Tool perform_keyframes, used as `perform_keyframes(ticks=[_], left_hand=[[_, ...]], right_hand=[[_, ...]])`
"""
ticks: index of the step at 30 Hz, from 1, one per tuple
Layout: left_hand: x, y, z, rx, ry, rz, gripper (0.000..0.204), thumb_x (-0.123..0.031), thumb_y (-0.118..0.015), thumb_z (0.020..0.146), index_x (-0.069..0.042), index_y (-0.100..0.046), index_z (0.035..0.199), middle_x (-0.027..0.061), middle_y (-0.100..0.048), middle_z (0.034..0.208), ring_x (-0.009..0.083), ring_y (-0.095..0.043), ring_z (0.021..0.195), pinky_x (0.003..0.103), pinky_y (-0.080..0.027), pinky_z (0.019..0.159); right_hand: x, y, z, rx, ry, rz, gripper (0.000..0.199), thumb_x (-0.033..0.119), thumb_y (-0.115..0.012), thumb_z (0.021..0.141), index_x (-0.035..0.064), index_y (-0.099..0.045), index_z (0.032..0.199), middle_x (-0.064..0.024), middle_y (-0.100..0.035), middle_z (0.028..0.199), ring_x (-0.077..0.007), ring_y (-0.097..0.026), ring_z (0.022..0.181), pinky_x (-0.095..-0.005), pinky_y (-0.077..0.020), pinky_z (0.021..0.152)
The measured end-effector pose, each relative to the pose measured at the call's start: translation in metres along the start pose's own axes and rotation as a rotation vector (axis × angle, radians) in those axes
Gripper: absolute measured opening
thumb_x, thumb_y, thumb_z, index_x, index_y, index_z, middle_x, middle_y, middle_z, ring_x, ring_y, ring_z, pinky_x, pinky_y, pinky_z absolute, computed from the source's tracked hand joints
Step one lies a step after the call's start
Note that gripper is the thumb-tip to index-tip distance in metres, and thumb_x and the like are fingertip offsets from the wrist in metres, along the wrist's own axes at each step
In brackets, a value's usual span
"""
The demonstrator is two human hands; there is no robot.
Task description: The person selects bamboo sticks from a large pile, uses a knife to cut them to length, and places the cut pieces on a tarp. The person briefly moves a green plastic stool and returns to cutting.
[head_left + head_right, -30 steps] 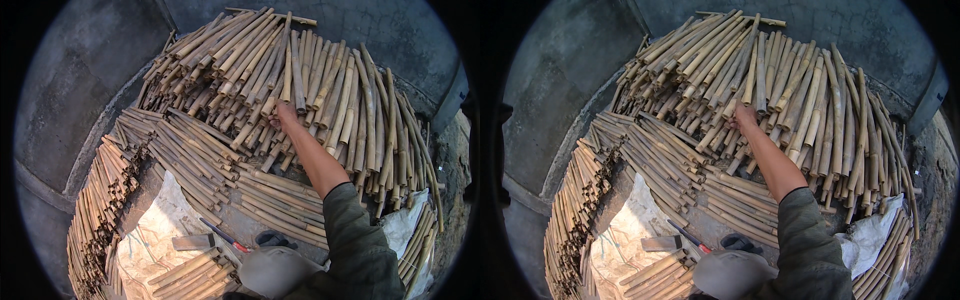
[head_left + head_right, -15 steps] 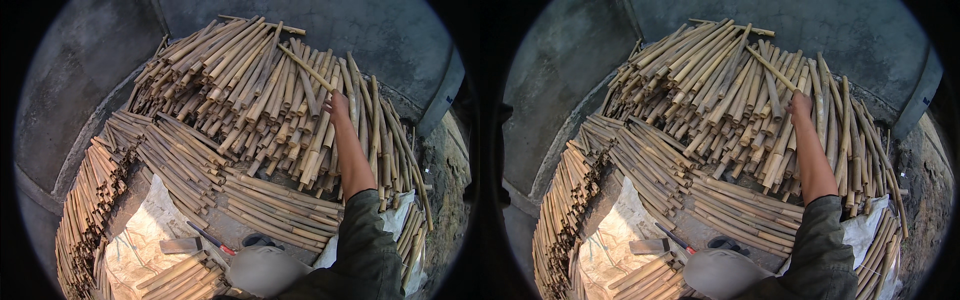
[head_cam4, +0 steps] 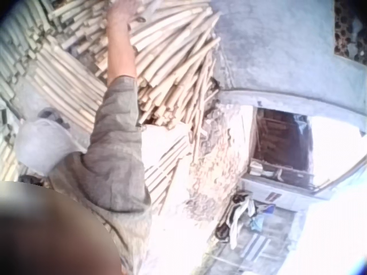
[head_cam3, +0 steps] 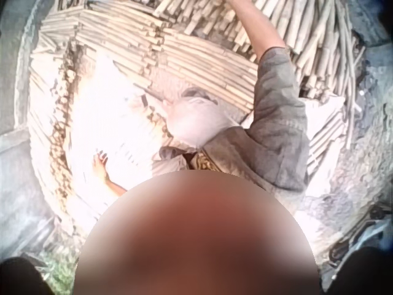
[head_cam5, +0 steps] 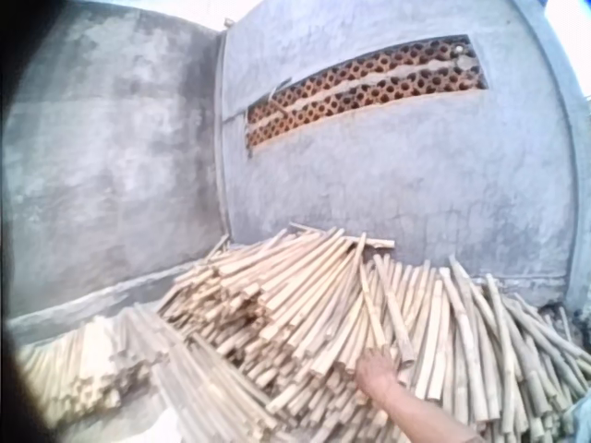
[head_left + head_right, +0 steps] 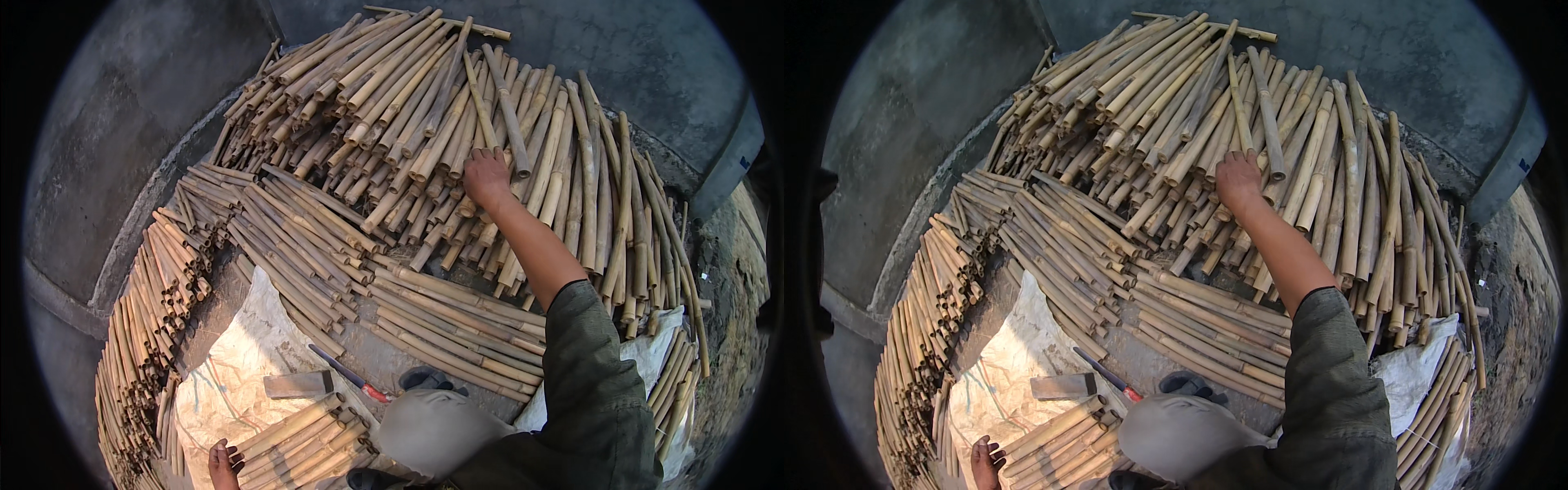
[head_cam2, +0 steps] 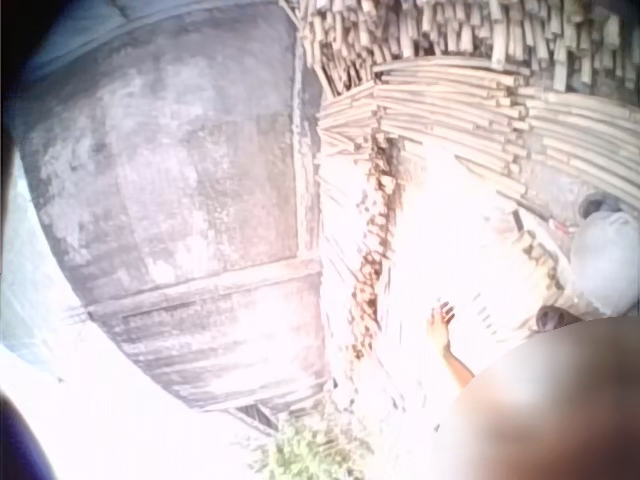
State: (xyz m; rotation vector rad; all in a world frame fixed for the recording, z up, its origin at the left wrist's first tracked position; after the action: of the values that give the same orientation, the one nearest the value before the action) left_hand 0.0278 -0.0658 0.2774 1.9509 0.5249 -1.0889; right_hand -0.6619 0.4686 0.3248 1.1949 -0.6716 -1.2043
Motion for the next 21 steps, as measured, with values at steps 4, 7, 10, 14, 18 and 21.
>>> perform_keyframes(ticks=[4, 7, 10, 14, 18, 21], left_hand=[[-0.087, -0.035, 0.005, 0.002, -0.117, 0.089, 0.043, -0.041, -0.053, 0.106, -0.005, -0.059, 0.128, 0.0055, -0.062, 0.099, 0.0132, -0.063, 0.082, 0.027, -0.049, 0.072], [-0.1, -0.075, 0.007, 0.119, -0.129, 0.067, 0.042, -0.039, -0.054, 0.106, -0.004, -0.059, 0.129, 0.0064, -0.063, 0.099, 0.0133, -0.063, 0.082, 0.028, -0.049, 0.073], [-0.077, -0.11, 0.01, 0.303, -0.063, 0.09, 0.04, -0.034, -0.055, 0.106, -0.003, -0.057, 0.131, 0.0076, -0.064, 0.101, 0.0164, -0.065, 0.086, 0.029, -0.05, 0.076], [-0.033, -0.131, 0.01, 0.524, -0.047, 0.314, 0.053, -0.042, -0.057, 0.104, -0.005, -0.057, 0.142, 0.0155, -0.067, 0.125, 0.025, -0.067, 0.107, 0.038, -0.052, 0.091], [-0.003, -0.124, 0.021, 0.511, 0.009, 0.373, 0.057, -0.048, -0.059, 0.101, -0.007, -0.058, 0.14, 0.014, -0.068, 0.122, 0.0239, -0.067, 0.104, 0.037, -0.052, 0.09], [0.009, -0.118, 0.024, 0.491, -0.017, 0.373, 0.059, -0.049, -0.058, 0.101, -0.006, -0.056, 0.141, 0.0143, -0.068, 0.121, 0.0242, -0.067, 0.104, 0.037, -0.052, 0.089]], right_hand=[[-0.034, -0.003, 0.005, -0.026, -0.088, -0.004, 0.026, 0.015, -0.064, 0.088, 0.009, -0.072, 0.113, -0.0087, -0.063, 0.124, -0.0258, -0.055, 0.125, -0.0546, -0.0353, 0.107], [-0.068, 0.007, 0.013, 0.0, -0.309, 0.099, 0.029, 0.023, -0.069, 0.086, 0.0086, -0.073, 0.11, -0.0073, -0.062, 0.125, -0.0256, -0.055, 0.125, -0.0553, -0.0388, 0.102], [-0.085, 0.011, 0.018, 0.128, -0.455, 0.136, 0.059, 0.043, -0.071, 0.087, 0.0061, -0.06, 0.132, -0.0131, -0.05, 0.143, -0.0309, -0.047, 0.135, -0.0589, -0.039, 0.104], [-0.064, 0.012, 0.024, 0.075, -0.359, 0.011, 0.071, 0.054, -0.068, 0.09, 0.0209, -0.046, 0.149, -0.015, -0.039, 0.153, -0.0342, -0.038, 0.143, -0.0675, -0.0305, 0.112], [-0.044, -0.007, 0.045, 0.229, -0.179, -0.052, 0.061, 0.047, -0.072, 0.09, 0.0278, -0.05, 0.143, -0.0134, -0.047, 0.145, -0.0364, -0.047, 0.137, -0.071, -0.0279, 0.113], [-0.053, -0.016, 0.055, 0.304, -0.226, -0.083, 0.06, 0.042, -0.074, 0.089, 0.0256, -0.05, 0.142, -0.0126, -0.051, 0.139, -0.0361, -0.053, 0.131, -0.0711, -0.0311, 0.111]])
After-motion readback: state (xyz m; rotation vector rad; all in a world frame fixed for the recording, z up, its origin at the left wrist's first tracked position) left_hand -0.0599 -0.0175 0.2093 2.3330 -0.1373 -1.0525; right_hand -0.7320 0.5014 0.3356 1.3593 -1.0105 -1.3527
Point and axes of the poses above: each hand's wrist, its own z-axis towards the middle knuckle, its own y-axis out of the back of the hand, x = y × z, the point moved 7 cm from there along z, towards the middle knuckle
